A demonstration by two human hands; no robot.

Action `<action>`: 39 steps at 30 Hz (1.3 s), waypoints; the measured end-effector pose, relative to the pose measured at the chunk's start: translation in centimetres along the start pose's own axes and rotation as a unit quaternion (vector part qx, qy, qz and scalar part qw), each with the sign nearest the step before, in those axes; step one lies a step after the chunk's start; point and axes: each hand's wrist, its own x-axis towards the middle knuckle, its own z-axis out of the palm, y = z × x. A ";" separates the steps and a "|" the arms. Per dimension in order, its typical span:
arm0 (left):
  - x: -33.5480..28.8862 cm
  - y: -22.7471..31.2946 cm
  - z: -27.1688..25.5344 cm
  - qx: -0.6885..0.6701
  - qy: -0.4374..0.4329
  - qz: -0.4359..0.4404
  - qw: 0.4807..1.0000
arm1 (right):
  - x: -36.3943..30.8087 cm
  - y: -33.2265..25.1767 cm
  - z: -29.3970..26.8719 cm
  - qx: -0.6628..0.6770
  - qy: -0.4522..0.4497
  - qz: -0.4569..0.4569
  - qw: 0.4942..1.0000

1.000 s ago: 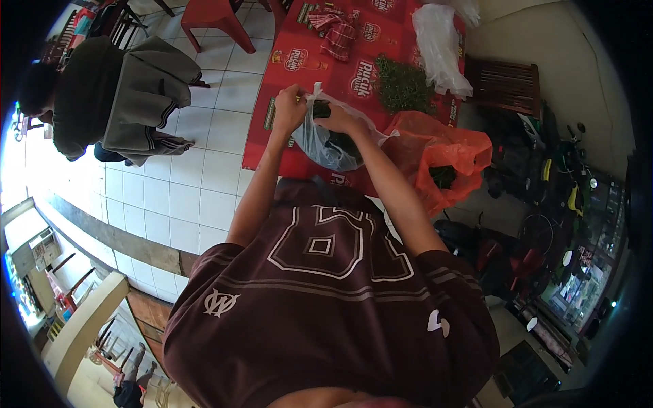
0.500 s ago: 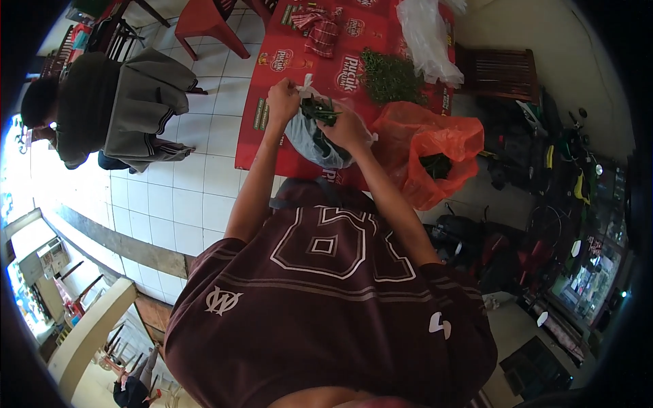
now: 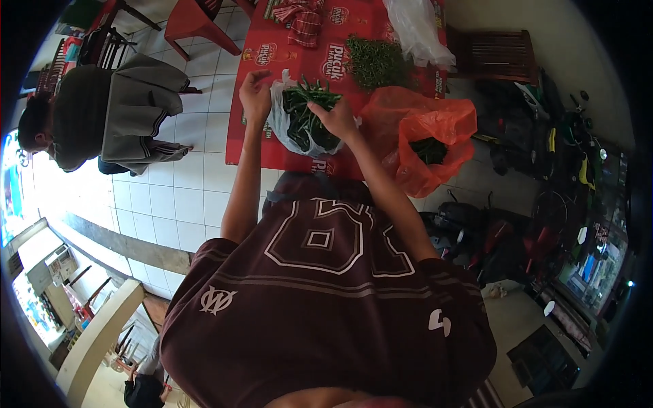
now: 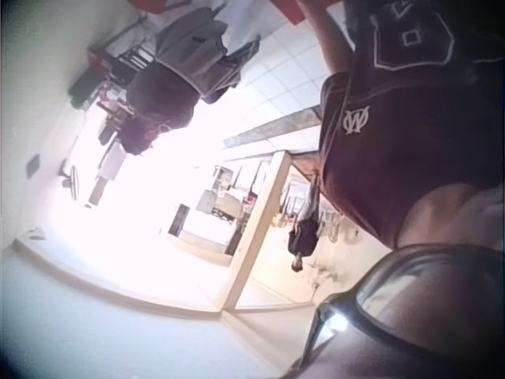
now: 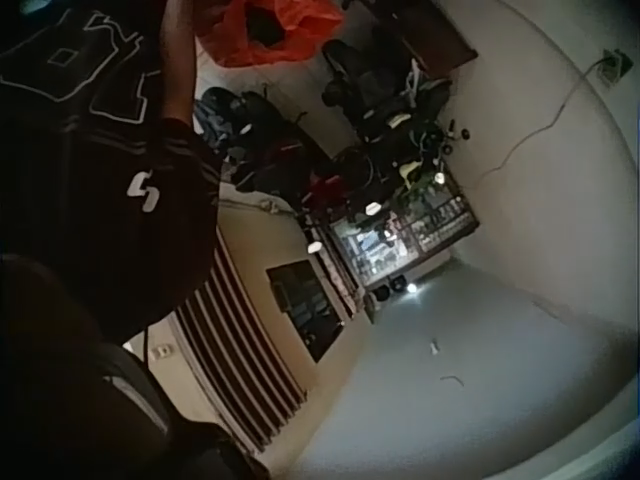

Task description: Untying plastic bags and sorting green beans into different bags on a red table.

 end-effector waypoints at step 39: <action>-15.6 10.3 13.1 -0.541 -0.372 -0.587 0.473 | -10.1 -5.2 -16.0 0.270 0.103 0.150 0.946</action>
